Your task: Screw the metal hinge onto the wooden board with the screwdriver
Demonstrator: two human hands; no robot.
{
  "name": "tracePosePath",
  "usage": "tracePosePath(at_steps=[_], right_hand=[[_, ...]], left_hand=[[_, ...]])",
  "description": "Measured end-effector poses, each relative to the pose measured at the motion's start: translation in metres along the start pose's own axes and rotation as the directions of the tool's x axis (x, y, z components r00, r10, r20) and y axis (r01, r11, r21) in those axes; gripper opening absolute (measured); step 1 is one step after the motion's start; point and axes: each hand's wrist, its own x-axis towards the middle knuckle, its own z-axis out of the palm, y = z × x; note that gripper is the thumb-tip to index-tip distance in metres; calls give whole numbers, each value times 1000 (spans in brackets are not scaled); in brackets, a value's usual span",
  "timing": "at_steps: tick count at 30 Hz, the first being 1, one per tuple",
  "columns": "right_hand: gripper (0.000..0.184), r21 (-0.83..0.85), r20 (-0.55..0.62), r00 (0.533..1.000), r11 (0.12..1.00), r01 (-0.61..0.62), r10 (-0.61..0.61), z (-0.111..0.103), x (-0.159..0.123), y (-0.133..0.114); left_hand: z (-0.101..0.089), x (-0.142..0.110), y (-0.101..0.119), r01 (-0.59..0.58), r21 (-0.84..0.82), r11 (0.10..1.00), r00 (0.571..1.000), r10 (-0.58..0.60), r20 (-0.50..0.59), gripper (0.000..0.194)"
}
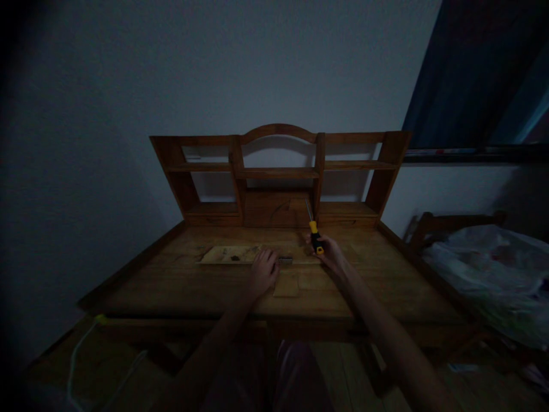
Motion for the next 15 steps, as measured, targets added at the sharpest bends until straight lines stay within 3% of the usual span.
tracePosePath(at_steps=[3,8,11,15], right_hand=[[21,-19,-18,999,999,29,-29,8,-2,20],[36,-148,-172,969,977,155,-180,13,-17,39],[44,-456,-265,906,870,185,-332,11,-25,42],[45,-744,-201,855,643,185,-478,12,-30,45]], left_hand=[[2,-1,0,3,9,1000,1000,-3,9,48],[2,1,0,17,8,1000,1000,-17,11,48],[2,3,0,13,15,1000,1000,-14,17,45],[2,3,0,17,34,999,999,-18,32,41]])
